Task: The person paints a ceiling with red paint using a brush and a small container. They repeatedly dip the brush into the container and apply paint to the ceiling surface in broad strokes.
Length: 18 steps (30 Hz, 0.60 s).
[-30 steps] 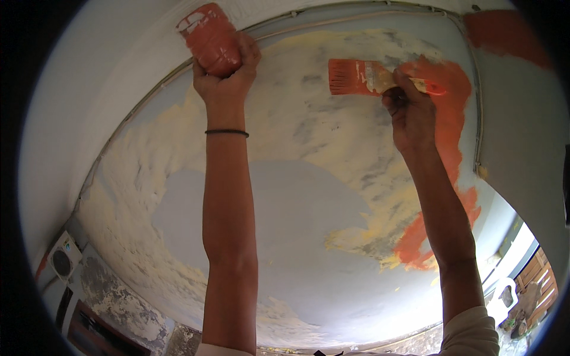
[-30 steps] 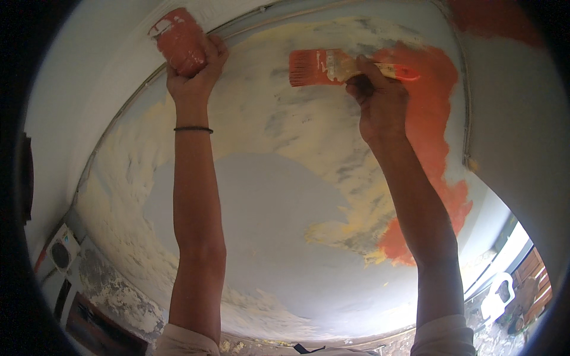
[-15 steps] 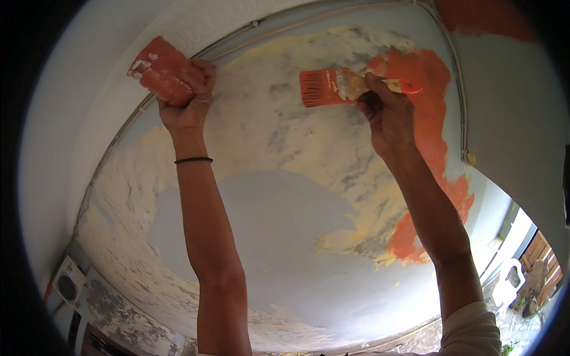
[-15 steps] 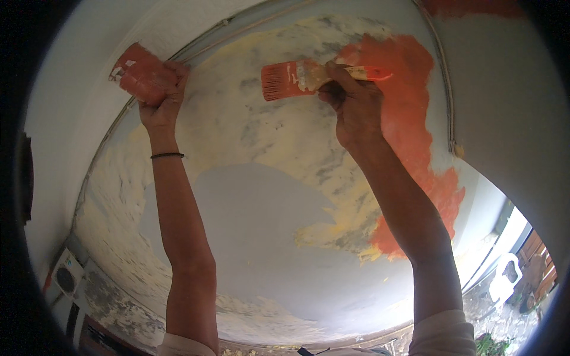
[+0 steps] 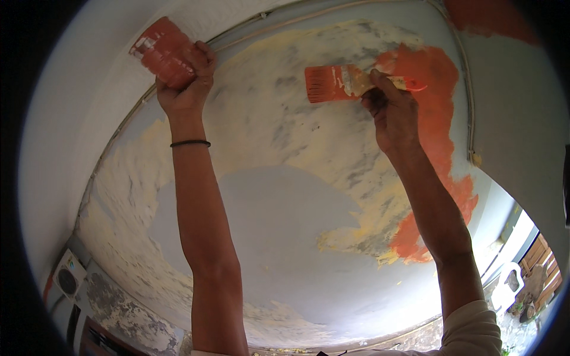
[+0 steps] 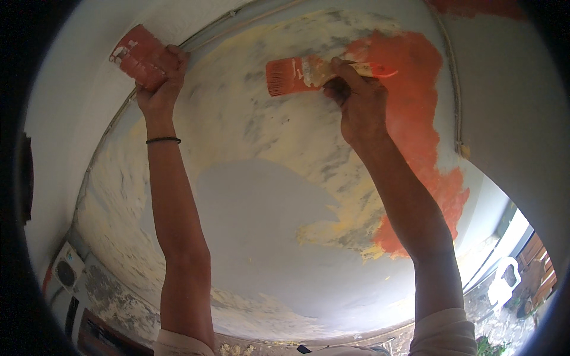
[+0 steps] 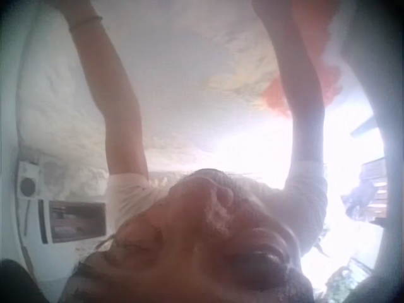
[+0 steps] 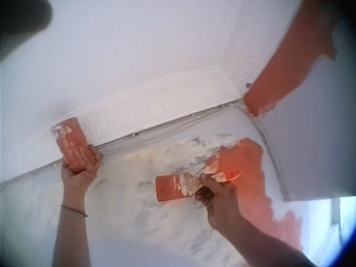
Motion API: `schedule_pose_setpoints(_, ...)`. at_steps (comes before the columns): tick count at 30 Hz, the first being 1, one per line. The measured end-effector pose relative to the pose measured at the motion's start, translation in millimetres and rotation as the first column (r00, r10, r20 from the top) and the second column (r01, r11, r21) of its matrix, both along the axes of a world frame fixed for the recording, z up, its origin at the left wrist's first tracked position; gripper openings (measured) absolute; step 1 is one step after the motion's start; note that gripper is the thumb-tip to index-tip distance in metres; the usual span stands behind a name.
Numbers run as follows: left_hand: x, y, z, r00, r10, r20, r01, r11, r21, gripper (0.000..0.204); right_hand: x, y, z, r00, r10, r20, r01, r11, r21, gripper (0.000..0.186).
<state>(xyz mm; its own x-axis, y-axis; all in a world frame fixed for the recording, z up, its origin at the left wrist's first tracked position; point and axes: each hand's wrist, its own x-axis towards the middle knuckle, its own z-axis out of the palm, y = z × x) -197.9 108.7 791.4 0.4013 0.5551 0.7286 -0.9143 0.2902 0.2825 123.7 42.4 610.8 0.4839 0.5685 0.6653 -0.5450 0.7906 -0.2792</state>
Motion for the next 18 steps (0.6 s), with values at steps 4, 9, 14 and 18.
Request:
schedule_pose_setpoints(4,2,2,3,0.985,-0.149,-0.087,0.149,0.989,-0.005,0.051,-2,1,1,1.0,-0.017,-0.01,0.017,0.999,-0.03,0.009)
schedule_pose_setpoints(9,0,9,8,0.968,-0.216,-0.129,0.228,0.97,0.08,0.055,-3,6,-1,1.0,-0.005,0.024,0.005,1.0,0.006,0.01)
schedule_pose_setpoints(14,-3,8,16,0.966,-0.219,-0.135,0.232,0.969,0.089,0.053,-11,2,13,0.999,-0.047,0.02,0.046,0.997,0.062,0.017)
schedule_pose_setpoints(18,-4,8,21,0.977,-0.171,-0.128,0.19,0.969,0.156,0.051,-26,2,44,0.986,-0.166,0.017,0.162,0.977,0.136,0.017)
